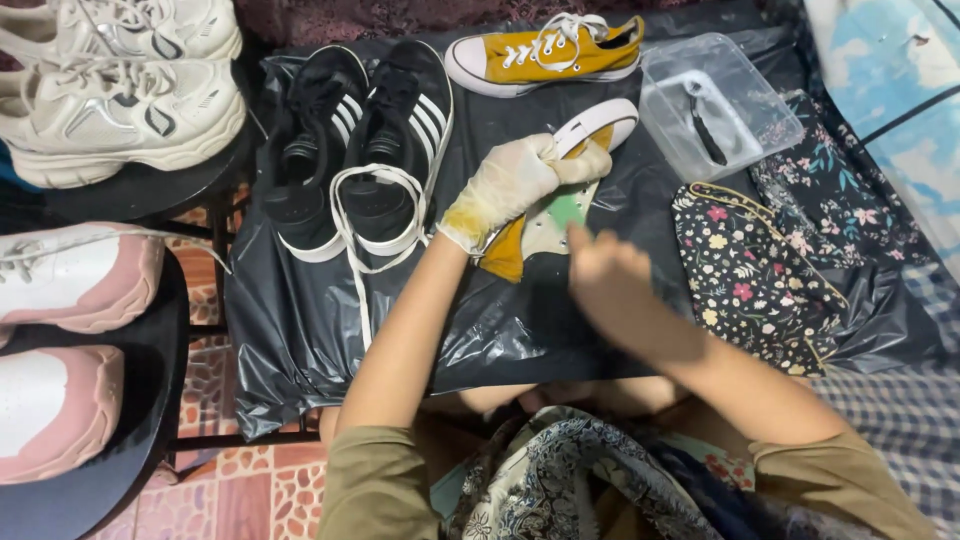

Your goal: Using a small brush and cleaning solution to scrub the rubber soles and toe caps of sneakers to remove dirt.

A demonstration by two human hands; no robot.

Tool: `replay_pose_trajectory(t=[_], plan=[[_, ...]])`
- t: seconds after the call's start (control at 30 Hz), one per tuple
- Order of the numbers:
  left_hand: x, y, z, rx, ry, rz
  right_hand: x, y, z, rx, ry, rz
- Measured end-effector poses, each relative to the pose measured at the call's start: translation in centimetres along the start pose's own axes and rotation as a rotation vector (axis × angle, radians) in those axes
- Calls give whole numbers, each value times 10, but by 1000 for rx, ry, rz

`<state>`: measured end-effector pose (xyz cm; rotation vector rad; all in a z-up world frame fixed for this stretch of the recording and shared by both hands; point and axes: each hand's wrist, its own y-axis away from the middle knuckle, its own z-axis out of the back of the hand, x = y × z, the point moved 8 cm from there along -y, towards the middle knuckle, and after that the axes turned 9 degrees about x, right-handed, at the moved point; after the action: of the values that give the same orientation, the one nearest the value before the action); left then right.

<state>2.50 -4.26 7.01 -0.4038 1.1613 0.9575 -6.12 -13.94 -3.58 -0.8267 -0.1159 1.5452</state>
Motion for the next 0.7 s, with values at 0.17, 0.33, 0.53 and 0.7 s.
replay_pose_trajectory(t=[0.17, 0.33, 0.53, 0.7], plan=[[34, -33, 8, -77, -139, 1, 9, 4, 7, 406, -219, 100], [12, -14, 5, -37, -6, -19, -6, -18, -63, 723, -304, -194], [19, -10, 10, -1, -41, 124, 11, -13, -15, 656, -407, 11], [9, -8, 10, 8, -58, 117, 15, -4, 8, 286, -317, 79]])
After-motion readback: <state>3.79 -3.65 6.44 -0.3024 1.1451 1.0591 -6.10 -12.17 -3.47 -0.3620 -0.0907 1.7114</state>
